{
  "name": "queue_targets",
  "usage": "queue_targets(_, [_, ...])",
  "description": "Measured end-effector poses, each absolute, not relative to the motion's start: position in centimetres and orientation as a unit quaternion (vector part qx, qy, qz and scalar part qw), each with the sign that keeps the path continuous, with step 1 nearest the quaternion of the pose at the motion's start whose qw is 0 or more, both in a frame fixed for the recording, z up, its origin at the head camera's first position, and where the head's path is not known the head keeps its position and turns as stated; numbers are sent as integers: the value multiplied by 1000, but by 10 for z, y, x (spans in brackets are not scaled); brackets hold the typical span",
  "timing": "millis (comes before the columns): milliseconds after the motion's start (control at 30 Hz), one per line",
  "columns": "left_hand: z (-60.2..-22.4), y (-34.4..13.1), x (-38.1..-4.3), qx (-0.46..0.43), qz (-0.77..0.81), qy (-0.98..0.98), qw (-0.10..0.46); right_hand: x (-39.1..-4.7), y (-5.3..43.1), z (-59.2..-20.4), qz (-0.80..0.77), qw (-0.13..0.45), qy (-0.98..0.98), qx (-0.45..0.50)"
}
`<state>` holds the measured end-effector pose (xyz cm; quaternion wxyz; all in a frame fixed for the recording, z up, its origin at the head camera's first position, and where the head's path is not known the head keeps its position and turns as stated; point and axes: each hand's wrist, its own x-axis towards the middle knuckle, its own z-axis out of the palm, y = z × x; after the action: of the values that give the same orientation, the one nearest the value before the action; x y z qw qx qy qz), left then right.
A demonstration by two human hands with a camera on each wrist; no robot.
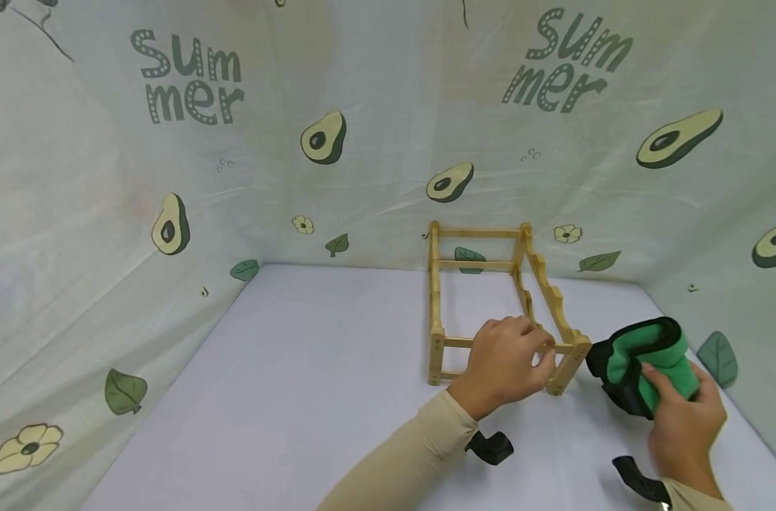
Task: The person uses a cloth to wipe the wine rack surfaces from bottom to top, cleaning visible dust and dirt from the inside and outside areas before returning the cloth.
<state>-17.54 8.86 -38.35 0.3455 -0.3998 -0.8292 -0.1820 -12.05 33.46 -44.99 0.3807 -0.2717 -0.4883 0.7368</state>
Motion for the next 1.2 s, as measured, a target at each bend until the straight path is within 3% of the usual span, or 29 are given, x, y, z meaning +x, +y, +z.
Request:
queue_targets(200, [-380,114,-174,-369,-113,-858,340,-121,336,-451,736,379,-490,-275])
queue_targets(467, [-380,136,-173,-357,-70,-897,251,-123,337,-458,732,376,-496,-277])
queue_targets(800, [-393,127,-167,-378,-98,-876,284,-122,337,-461,725,371,-504,-287])
queue_targets(1200, [-401,102,-154,-423,-145,-815,368,-120,340,-459,727,348,-513,-295])
